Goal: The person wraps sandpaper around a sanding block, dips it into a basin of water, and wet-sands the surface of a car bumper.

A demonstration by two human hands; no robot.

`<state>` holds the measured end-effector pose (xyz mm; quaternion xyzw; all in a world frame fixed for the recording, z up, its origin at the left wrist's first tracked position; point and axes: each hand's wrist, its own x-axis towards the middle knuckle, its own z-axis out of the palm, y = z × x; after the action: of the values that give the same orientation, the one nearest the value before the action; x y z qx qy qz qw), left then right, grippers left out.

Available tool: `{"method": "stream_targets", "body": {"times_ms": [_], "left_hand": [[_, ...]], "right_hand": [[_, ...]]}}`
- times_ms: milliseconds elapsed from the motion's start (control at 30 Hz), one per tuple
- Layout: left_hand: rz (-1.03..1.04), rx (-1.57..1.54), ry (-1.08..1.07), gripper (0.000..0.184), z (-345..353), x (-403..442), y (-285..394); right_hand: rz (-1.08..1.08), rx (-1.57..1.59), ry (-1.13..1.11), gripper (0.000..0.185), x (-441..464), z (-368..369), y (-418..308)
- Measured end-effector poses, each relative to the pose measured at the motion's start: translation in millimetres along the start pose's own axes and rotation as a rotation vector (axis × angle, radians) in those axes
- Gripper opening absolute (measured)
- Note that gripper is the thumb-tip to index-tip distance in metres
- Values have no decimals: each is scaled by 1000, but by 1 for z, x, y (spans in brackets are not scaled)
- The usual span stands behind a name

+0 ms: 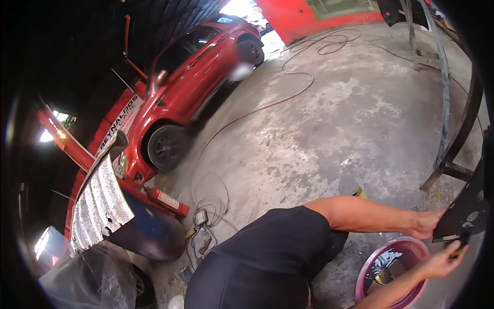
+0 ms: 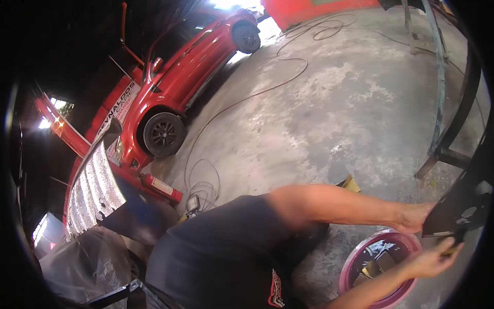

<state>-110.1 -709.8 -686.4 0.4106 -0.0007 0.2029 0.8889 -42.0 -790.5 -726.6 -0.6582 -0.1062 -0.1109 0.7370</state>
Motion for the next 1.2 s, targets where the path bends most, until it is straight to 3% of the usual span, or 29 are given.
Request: {"method": "stream_targets", "body": {"times_ms": [100,133,167,233,267,300,333,367,400,433,467,500,567,633,767,800,900,967,1033,1067,1167,1200], "left_hand": [[-9,-3,-63,37,-19,4,-6],[-97,-21,-71,39,-31,6,-6],[-100,-23,-82,39,-27,8,-7],[-25,-91,-71,40,-22,3,1],[-29,-90,-56,40,-23,0,-1],[44,-61,-8,39,-21,2,-8],[-14,-133,9,36,-23,2,-13],[-71,-207,30,33,-26,2,-17],[-108,-154,-31,29,-58,5,-33],[-18,2,61,27,-34,-10,-9],[-107,-30,113,29,-32,-13,0],[-110,-56,34,33,-31,-16,4],[-77,-53,113,40,-17,-16,5],[-17,21,37,44,-2,-19,7],[-164,-68,28,40,-28,-18,10],[4,392,-31,40,-28,-18,10],[16,460,9,36,-24,-15,9],[-157,-93,60,39,-8,-13,13],[-178,-182,-4,39,-18,-10,18],[-224,357,53,38,-5,-14,31],[-154,821,68,37,-3,-13,19],[-158,379,137,40,-6,-12,10]], "right_hand": [[-135,-132,-33,42,-7,-2,-2],[-299,14,-30,41,-31,0,26],[-222,137,-38,39,-67,6,11],[-298,268,-81,37,-60,10,4],[-284,268,-87,37,-48,7,-1],[-86,125,-98,41,-22,4,-14],[100,-33,-88,45,-3,0,-23],[133,-47,-109,48,-9,-1,-32],[24,57,-133,46,-25,-3,-11],[-45,95,-149,43,-55,0,-29],[-58,101,-95,37,-83,3,-20],[-21,136,-63,38,-93,4,-17],[47,254,-74,40,-49,3,-29],[151,198,-112,41,0,-6,-47],[-85,170,-93,42,-89,2,-16],[-73,196,-89,42,-85,4,-17],[138,318,-39,38,-17,1,-47],[173,295,-73,40,-7,-6,-48],[20,248,-60,40,-44,2,-32],[-39,190,-43,40,-74,3,-31],[51,212,-66,38,-41,0,-33],[151,233,-57,38,-16,-2,-33]]}}
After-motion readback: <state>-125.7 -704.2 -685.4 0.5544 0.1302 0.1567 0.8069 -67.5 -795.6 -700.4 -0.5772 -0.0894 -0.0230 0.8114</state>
